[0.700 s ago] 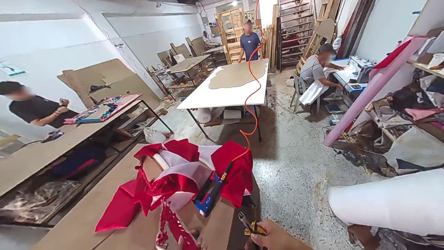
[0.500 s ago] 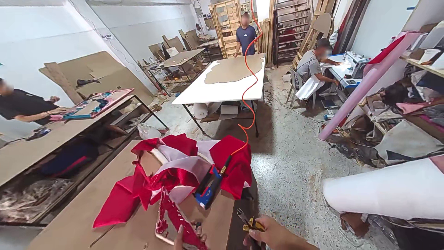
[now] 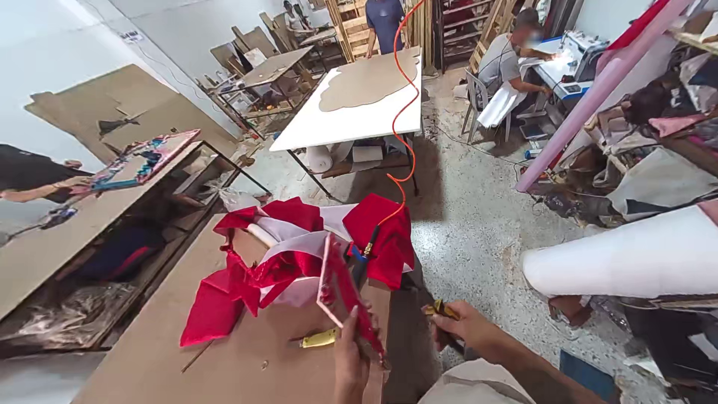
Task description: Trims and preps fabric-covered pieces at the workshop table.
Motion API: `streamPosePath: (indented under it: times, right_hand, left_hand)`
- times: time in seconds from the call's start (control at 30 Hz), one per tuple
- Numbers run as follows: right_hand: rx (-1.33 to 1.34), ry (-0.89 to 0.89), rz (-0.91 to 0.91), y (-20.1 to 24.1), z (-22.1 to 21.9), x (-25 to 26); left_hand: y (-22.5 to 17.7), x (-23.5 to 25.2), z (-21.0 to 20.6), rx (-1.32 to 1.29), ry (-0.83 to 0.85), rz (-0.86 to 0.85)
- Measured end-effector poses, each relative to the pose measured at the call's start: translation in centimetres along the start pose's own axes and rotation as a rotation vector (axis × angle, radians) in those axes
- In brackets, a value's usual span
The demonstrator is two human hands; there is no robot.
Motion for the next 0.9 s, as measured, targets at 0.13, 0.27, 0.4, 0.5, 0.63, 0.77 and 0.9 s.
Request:
streamPosePath:
  times: [0.13, 0.27, 0.4, 0.5, 0.63, 0.77, 0.9]
  right_hand:
    - [0.027, -0.128, 0.019, 4.5, 7.4, -1.3]
    - [-0.166, -0.233, 0.082, 10.6, 18.2, -1.7]
    - [-0.124, -0.424, 0.211, 14.5, 26.1, 0.0]
    - [0.075, -0.511, 0.263, 16.1, 28.6, 2.2]
    - [0.241, -0.47, 0.209, 17.2, 32.0, 7.5]
    - [0.211, -0.494, 0.072, 18.7, 38.8, 13.8]
    - [0.138, -0.648, -0.034, 20.8, 48.2, 19.9]
  left_hand:
    - [-0.2, 0.5, -7.5, 0.063, 0.126, -0.055]
    - [-0.1, 1.6, -15.3, 0.168, 0.186, -0.127]
    - [2.1, 5.8, -22.1, 0.458, 0.24, -0.195]
    - [5.5, 9.3, -27.6, 0.512, 0.25, -0.079]
    - [8.8, 14.3, -35.8, 0.506, 0.279, 0.067]
    - [11.4, 23.1, -41.9, 0.569, 0.299, 0.121]
    - [14.0, 35.4, -48.5, 0.522, 0.208, 0.227]
Point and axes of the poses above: each hand's wrist, its own x-axis towards the middle knuckle, its own z-axis out of the back of the hand, y = z × x, the point moved 4 cm from there along x, towards the middle knuckle, and after that the axes turned 8 degrees about -y, right-handed, at the moved point
